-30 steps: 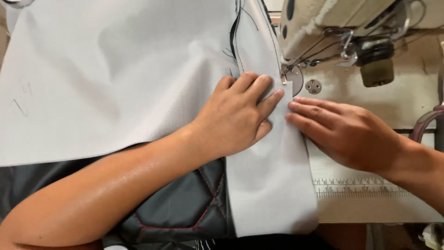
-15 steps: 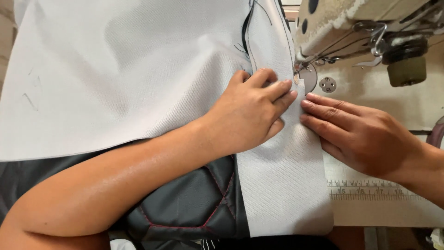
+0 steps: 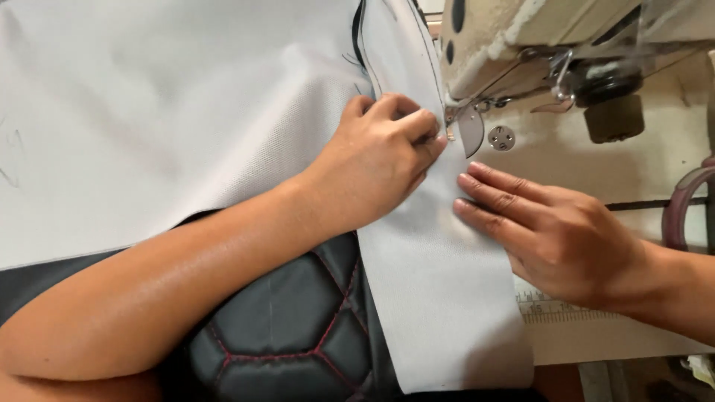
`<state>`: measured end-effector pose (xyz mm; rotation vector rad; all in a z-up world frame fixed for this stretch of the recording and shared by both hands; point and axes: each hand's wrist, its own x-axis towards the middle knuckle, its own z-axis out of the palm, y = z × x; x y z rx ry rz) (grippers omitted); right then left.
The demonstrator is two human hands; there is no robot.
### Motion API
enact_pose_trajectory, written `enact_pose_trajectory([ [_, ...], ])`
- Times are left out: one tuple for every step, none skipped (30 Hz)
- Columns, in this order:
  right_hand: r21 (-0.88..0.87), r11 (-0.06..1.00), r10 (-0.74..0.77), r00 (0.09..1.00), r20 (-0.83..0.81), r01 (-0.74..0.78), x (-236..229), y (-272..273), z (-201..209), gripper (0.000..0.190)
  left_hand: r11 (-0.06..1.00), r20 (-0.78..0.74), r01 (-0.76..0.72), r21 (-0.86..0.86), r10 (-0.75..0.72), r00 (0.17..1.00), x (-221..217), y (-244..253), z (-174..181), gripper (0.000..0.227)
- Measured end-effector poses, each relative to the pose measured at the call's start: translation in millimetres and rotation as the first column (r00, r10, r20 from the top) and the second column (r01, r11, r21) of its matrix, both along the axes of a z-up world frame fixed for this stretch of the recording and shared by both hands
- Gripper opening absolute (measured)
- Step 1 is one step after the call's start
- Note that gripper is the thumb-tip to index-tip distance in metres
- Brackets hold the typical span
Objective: Sewing fabric and vinyl pieces together using an industrial sewing machine and trimming excess with scissors.
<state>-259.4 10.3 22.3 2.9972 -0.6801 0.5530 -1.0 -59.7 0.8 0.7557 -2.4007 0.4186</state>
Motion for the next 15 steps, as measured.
enact_pose_trajectory([
  [-0.003, 1.000, -0.006, 1.000, 0.001, 0.006, 1, 0, 1, 0.062, 1.000, 0.001, 0.006, -0.003, -0.006, 1.000, -1, -3, 1, 0.012],
  [-0.002, 1.000, -0.029, 1.000, 0.004, 0.029, 2, 0, 2, 0.063, 1.000, 0.019, 0.005, -0.027, -0.005, 1.000, -1, -7, 3, 0.012],
  [0.000, 0.999, -0.052, 0.999, 0.008, 0.052, 3, 0, 4, 0.064, 0.999, 0.037, 0.005, -0.052, -0.003, 0.999, -1, -10, 5, 0.012],
  [-0.004, 0.998, -0.058, 0.998, 0.014, 0.058, 3, 1, 4, 0.064, 0.998, 0.043, 0.011, -0.057, -0.008, 0.999, 0, -13, 4, 0.012],
  [-0.052, 0.992, -0.113, 0.993, 0.019, 0.114, 3, 2, 3, 0.051, 0.997, 0.031, 0.070, -0.019, -0.070, 0.997, 0, -15, 3, 0.013],
  [-0.099, 0.981, -0.166, 0.986, 0.025, 0.168, 3, 5, 4, 0.038, 0.992, 0.014, 0.127, 0.019, -0.127, 0.992, 1, -16, 2, 0.017],
  [-0.102, 0.980, -0.169, 0.985, 0.029, 0.171, 4, 9, 5, 0.038, 0.991, 0.018, 0.130, 0.016, -0.130, 0.991, 1, -16, 0, 0.017],
  [-0.091, 0.986, -0.134, 0.990, 0.051, 0.139, 5, 14, 6, 0.035, 0.988, -0.006, 0.154, 0.011, -0.154, 0.988, 0, -15, -2, 0.018],
  [-0.080, 0.991, -0.100, 0.992, 0.072, 0.106, 5, 20, 8, 0.034, 0.984, -0.030, 0.177, 0.006, -0.177, 0.984, -1, -13, -4, 0.024],
  [-0.079, 0.992, -0.098, 0.993, 0.068, 0.104, 6, 24, 13, 0.034, 0.984, -0.035, 0.176, 0.007, -0.175, 0.984, 0, -12, 1, 0.024],
  [-0.104, 0.994, -0.001, 0.997, 0.083, 0.010, 8, 29, 17, 0.027, 0.979, 0.037, 0.202, -0.025, -0.201, 0.979, 1, -11, 7, 0.023],
  [-0.129, 0.988, 0.096, 0.991, 0.096, -0.084, 9, 35, 22, 0.024, 0.972, 0.108, 0.229, -0.053, -0.223, 0.969, 2, -9, 12, 0.022],
  [-0.124, 0.989, 0.098, 0.991, 0.092, -0.086, 12, 40, 27, 0.024, 0.973, 0.102, 0.227, -0.050, -0.221, 0.970, 0, -6, 10, 0.022],
  [-0.212, 0.966, 0.178, 0.977, 0.119, -0.151, 15, 41, 33, 0.023, 0.978, 0.132, 0.204, -0.053, -0.196, 0.972, 0, -5, 11, 0.021],
  [-0.300, 0.931, 0.260, 0.955, 0.139, -0.210, 18, 42, 39, 0.023, 0.982, 0.161, 0.181, -0.056, -0.170, 0.972, 0, -4, 11, 0.023],
])
